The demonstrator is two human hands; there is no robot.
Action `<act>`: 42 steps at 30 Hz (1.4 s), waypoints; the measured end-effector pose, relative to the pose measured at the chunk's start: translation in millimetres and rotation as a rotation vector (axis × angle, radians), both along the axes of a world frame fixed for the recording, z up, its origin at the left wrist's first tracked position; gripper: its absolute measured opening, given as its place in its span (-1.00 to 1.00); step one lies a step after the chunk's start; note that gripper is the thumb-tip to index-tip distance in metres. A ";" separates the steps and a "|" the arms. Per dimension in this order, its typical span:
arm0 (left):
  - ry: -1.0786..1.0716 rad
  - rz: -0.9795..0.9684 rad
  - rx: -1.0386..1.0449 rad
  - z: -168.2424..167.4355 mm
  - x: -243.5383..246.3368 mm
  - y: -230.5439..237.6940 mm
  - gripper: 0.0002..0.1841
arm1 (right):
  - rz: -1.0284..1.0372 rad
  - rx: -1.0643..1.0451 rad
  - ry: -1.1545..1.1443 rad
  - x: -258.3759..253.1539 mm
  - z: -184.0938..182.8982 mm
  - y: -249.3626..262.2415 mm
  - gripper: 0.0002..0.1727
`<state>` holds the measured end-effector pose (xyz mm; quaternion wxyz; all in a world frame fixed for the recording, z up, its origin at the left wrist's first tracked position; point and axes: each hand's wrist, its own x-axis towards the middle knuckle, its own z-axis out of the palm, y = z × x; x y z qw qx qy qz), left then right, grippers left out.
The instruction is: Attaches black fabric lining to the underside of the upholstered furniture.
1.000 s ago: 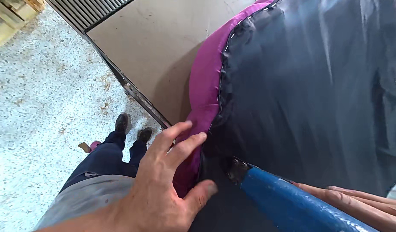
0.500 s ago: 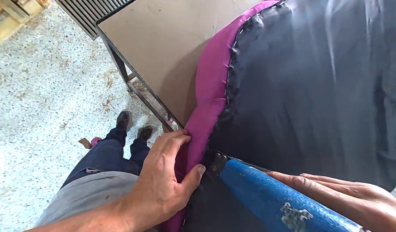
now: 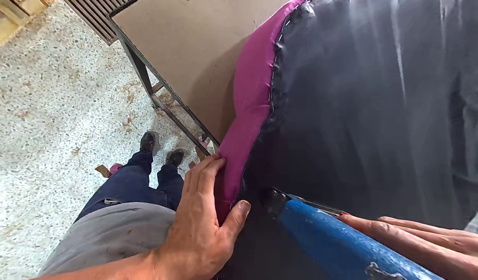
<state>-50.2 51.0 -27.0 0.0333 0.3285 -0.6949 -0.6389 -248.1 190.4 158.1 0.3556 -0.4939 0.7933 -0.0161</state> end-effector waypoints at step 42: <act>0.054 -0.069 0.010 -1.3 22.0 -1.2 0.00 | 0.052 -0.025 -0.067 12.8 -15.9 -4.3 -0.64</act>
